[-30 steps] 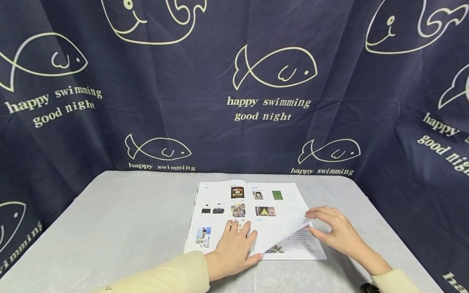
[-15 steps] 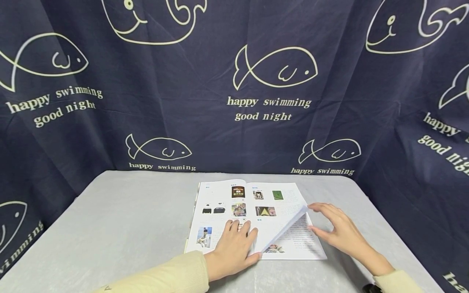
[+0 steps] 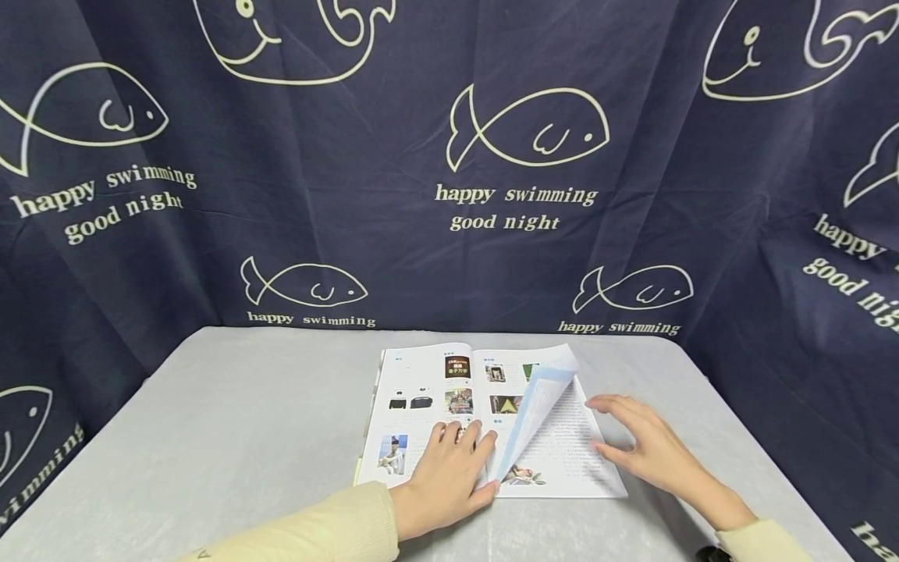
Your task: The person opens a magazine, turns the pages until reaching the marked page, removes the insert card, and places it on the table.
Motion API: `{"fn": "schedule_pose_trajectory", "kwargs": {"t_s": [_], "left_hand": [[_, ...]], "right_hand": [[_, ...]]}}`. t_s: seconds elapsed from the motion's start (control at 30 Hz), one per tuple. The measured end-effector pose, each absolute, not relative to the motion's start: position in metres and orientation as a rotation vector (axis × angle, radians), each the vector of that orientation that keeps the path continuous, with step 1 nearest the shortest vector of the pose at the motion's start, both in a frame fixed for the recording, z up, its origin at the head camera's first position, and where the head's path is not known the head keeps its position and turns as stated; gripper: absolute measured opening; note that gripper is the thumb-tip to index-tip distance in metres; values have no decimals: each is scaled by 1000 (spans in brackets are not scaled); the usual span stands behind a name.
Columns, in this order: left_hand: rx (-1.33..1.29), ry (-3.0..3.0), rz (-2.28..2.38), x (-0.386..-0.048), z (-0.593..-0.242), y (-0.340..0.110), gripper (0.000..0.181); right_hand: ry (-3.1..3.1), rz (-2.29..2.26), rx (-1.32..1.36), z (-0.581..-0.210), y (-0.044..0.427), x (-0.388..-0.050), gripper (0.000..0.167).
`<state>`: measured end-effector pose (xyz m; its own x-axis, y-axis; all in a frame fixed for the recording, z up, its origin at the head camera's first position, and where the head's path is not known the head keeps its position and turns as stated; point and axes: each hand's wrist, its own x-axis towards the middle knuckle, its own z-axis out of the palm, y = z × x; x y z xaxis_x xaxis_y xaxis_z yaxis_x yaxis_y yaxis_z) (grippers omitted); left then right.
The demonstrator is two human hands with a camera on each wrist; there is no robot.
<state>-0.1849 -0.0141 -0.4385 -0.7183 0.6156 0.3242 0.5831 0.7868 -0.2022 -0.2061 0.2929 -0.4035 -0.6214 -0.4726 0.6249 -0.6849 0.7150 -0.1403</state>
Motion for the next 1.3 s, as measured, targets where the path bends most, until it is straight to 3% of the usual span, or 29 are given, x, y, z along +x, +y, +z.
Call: {"fn": "schedule_pose_trajectory", "kwargs": {"t_s": [0.47, 0.93, 1.3], "left_hand": [[-899, -2573, 10, -186, -438, -16, 85], [-920, -2490, -41, -187, -439, -16, 97], [-908, -2502, -3, -186, -439, -17, 81]], "right_hand": [[-2458, 419, 945, -414, 290, -202, 53], [-2464, 402, 1059, -418, 290, -197, 53], [-2505, 359, 1073, -422, 290, -195, 54]]}}
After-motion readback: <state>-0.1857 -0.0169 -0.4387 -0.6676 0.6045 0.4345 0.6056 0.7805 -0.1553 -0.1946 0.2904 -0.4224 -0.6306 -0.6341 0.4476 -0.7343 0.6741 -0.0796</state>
